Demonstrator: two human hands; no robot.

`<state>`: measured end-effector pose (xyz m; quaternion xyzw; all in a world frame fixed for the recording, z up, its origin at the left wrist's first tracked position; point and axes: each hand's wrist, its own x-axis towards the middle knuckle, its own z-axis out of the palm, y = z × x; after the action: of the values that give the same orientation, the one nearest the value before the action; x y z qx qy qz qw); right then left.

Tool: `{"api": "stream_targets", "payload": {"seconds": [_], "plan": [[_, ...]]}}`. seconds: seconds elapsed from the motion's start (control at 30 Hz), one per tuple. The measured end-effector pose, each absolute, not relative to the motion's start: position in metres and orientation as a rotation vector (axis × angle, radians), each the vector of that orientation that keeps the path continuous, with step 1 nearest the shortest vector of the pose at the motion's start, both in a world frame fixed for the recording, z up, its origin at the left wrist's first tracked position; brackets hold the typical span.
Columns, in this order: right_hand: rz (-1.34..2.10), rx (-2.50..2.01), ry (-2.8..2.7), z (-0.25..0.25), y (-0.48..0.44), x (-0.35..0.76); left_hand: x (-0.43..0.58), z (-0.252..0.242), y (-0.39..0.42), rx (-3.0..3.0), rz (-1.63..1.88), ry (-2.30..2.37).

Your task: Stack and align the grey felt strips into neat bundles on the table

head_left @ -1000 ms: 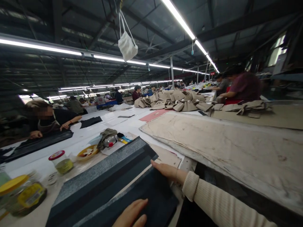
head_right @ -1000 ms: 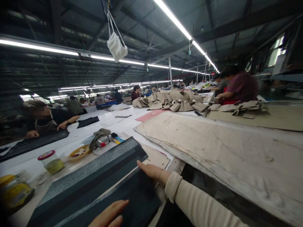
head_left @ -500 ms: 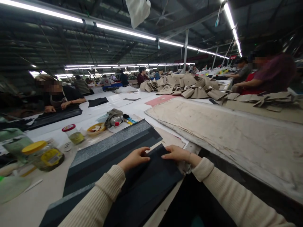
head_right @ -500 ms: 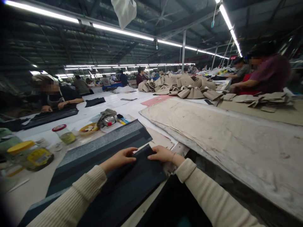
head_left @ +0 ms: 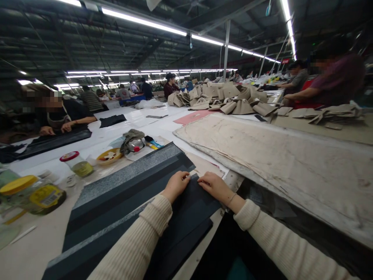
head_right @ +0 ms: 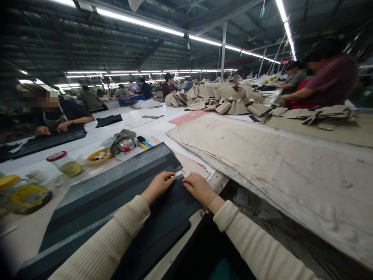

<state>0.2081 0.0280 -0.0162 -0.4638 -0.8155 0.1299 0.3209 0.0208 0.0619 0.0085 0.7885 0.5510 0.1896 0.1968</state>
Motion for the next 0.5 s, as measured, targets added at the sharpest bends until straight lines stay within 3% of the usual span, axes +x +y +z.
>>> {"api": "stream_targets", "payload": {"seconds": [0.27,0.5], "plan": [[0.325,-1.217,-2.120,-0.019,0.029,0.208,0.039,-0.005,0.056,2.341,0.787,1.517],[0.304,-1.230,-2.125,-0.019,0.028,0.208,0.039,-0.001,0.043,2.598,0.701,1.422]]}}
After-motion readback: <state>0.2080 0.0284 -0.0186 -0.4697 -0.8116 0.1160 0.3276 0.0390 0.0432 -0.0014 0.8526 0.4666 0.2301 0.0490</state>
